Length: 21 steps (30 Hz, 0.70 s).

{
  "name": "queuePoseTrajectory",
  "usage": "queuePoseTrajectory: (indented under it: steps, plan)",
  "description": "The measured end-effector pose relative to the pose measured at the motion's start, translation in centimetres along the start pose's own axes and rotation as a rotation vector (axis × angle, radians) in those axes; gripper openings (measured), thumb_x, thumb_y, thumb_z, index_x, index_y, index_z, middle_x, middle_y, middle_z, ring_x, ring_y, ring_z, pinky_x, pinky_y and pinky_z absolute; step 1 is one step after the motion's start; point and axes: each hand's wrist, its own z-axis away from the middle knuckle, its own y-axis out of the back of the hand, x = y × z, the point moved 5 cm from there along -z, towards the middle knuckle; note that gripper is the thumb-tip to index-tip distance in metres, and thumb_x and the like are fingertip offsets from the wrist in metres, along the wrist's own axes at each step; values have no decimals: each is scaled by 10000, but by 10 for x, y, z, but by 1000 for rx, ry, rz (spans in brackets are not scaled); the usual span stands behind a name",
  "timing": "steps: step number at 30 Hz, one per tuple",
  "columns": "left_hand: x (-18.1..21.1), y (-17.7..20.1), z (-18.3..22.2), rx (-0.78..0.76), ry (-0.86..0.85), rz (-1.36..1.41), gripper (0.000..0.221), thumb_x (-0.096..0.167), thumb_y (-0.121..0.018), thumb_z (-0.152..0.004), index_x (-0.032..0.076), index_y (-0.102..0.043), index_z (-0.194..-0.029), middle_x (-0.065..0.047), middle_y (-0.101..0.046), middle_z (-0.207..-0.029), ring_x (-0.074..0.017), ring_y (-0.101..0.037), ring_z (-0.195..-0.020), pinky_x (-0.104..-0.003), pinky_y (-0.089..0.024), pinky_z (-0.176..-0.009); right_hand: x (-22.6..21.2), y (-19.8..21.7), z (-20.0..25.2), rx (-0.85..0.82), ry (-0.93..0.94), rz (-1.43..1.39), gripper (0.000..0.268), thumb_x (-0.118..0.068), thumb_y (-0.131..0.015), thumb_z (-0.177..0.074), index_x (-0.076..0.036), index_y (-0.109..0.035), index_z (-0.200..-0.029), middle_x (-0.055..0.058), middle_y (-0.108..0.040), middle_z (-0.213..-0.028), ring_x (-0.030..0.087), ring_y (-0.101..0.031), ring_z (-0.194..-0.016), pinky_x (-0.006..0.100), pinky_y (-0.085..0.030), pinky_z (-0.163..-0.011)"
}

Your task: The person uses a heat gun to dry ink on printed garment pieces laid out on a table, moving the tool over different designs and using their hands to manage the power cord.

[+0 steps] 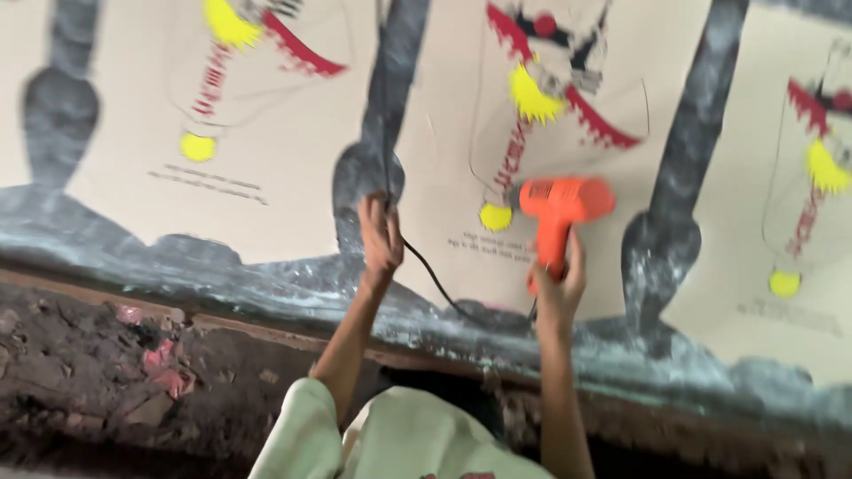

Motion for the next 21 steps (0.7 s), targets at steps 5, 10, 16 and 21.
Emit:
queuePoseTrajectory:
  steps: [5,10,16,21]
  plan:
    - [-43,-17,14,-119,23,-195,216,12,-434,-1034,-107,-494,-1204,-310,-500,-1173,-456,-453,-988,-545,-384,-909,-27,-11,-30,12,1,-10,774,71,-607,-895,-73,-339,-1606,142,-692,-1218,93,-552,-678,244,-468,-586]
    - [-51,-37,-8,-102,-89,-132,322,8,-439,-1030,-153,-441,-1310,-321,-483,-1241,-459,-462,-1045,-560,-379,-955,-39,-41,-60,-48,-95,-35,797,86,-572,-820,-40,-342,-1573,136,-649,-1255,61,-662,-830,250,-494,-559]
    - [-67,-49,-8,-116,69,-183,310,-2,-469,-1017,-128,-468,-1301,-317,-486,-1325,-475,-481,-1167,-552,-372,-1051,-31,-88,-127,-159,-65,-11,824,98,-566,-849,-56,-332,-1624,224,-712,-1213,85,-560,-637,242,-500,-589]
    - [-66,-49,-11,-99,131,-191,273,10,-482,-1016,-114,-491,-1259,-301,-503,-1304,-453,-484,-1145,-534,-366,-1032,-39,-107,-218,-174,171,-20,822,109,-561,-914,-73,-323,-1679,208,-667,-1234,90,-528,-674,250,-475,-593]
